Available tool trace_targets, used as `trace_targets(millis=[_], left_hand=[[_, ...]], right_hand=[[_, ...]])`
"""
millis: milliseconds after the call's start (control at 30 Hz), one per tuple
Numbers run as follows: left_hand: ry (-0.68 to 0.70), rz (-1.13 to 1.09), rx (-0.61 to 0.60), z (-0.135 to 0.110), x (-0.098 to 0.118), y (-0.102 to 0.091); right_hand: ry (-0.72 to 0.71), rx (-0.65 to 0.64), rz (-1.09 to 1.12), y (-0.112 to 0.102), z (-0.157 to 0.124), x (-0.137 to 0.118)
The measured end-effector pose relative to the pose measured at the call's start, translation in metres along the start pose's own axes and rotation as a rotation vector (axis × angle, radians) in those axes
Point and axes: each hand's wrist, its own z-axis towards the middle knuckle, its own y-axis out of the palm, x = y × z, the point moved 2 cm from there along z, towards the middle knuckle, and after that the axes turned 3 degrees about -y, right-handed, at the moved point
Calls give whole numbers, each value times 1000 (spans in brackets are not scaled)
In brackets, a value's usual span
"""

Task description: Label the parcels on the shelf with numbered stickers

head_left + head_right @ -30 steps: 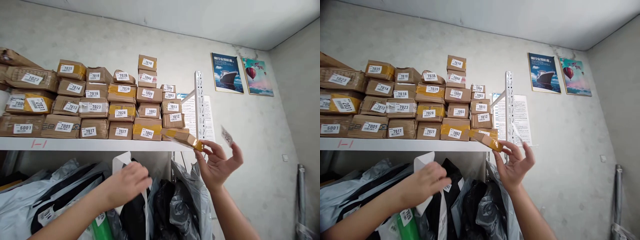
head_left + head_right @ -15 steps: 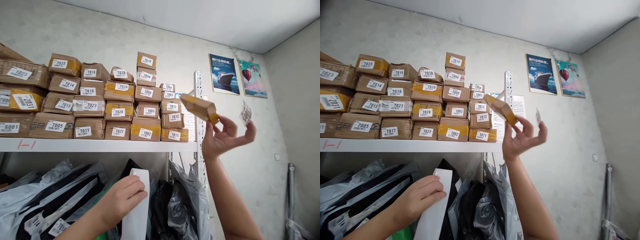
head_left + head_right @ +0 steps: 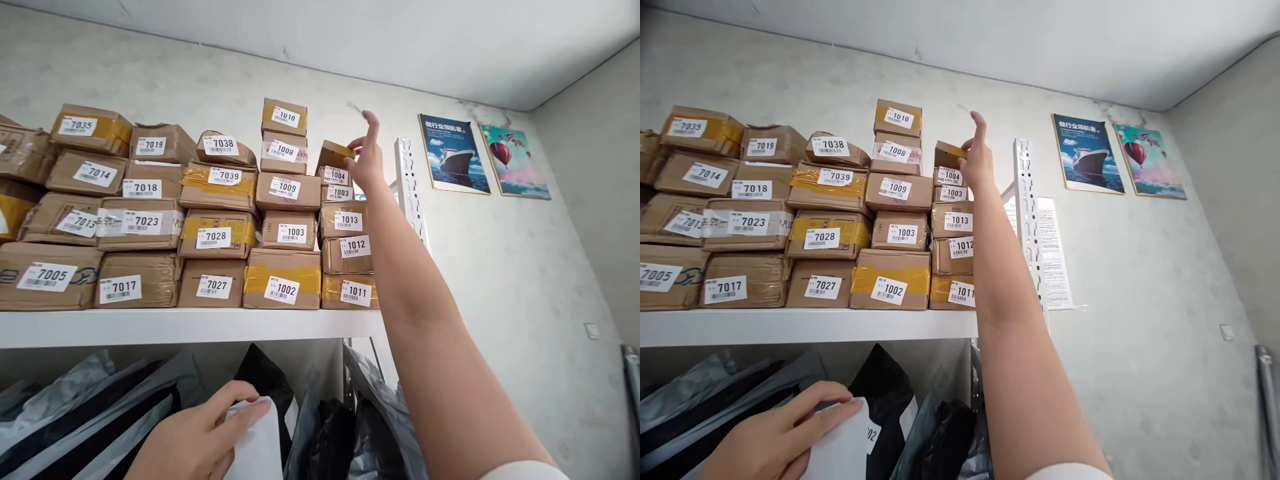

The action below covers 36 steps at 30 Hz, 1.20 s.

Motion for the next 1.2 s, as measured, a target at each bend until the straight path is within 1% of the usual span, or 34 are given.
trace_targets(millis=[100, 167, 233, 300, 367, 433, 500, 600, 667, 767, 867, 900, 967, 1033, 1100, 1200], left_hand=[[41, -83, -27, 17, -6, 2], [54, -149, -40, 26, -11, 3], [32, -216, -37, 31, -18, 1], [-8, -272, -25, 34, -28, -2], [-93, -304, -29, 36, -38, -6], [-237, -355, -49, 42, -45, -9], [-399, -446, -73, 51, -45, -7], [-563, -527, -79, 63, -36, 2], [-589, -535, -100, 67, -27, 10], [-572, -558, -147, 67, -12, 18], [-584, -585, -199, 67, 0, 22], [-588, -597, -216, 68, 3, 23], [-583, -623, -238, 70, 8, 25], [-578, -638, -241, 72, 10, 28], [-582, -643, -241, 74, 11, 31], [-593, -647, -240, 73, 11, 34]], right_hand=[[2, -124, 46, 8, 1, 8], [-15, -143, 42, 6, 0, 10], [-39, -86, 16, -3, -5, 12], [-60, 35, 0, -20, -17, 10], [-75, 144, 10, -43, -41, -2], [-62, 175, 51, -66, -79, -23], [13, 130, 134, -88, -123, -48], [241, 25, 337, -113, -190, -81], [405, -47, 437, -125, -226, -93], [633, -169, 488, -138, -268, -98], [827, -274, 482, -144, -300, -97], [875, -286, 466, -145, -308, -97], [936, -267, 406, -145, -322, -97], [946, -217, 324, -142, -332, -97], [925, -165, 247, -138, -339, -97], [907, -128, 171, -131, -347, -93]])
